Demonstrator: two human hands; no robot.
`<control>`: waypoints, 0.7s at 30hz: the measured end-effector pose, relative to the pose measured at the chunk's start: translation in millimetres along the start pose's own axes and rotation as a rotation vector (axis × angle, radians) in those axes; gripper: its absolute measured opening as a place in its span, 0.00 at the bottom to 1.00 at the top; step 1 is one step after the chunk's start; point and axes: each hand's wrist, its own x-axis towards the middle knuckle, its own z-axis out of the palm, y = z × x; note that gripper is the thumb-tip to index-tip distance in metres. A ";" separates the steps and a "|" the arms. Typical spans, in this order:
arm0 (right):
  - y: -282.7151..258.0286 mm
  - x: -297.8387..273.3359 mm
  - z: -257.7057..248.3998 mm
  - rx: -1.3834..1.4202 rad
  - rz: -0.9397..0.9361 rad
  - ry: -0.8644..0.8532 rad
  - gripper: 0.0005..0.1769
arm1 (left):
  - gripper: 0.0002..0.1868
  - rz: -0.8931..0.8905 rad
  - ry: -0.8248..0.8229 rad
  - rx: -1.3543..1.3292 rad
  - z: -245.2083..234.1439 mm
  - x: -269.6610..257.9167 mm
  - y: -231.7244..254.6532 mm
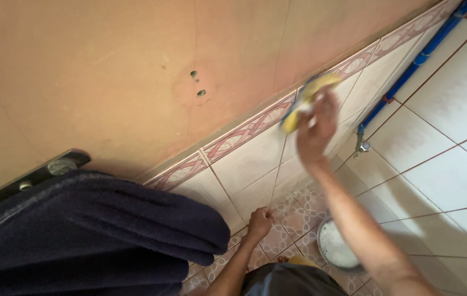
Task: The person scrubs the bathroom wall tiles with a sponge and soapy water from a bucket.
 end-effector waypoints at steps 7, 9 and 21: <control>7.3 47.8 -11.1 0.102 0.021 0.002 0.18 | 0.08 0.002 -0.028 -0.011 -4.2 6.8 -2.6; -0.9 47.3 -10.0 0.062 -0.050 -0.035 0.15 | 0.08 -0.009 -0.032 0.003 -6.7 7.3 -1.8; -142.5 18.9 0.0 0.189 -0.313 -0.276 0.13 | 0.08 -0.008 -0.077 0.015 -21.3 7.4 -17.2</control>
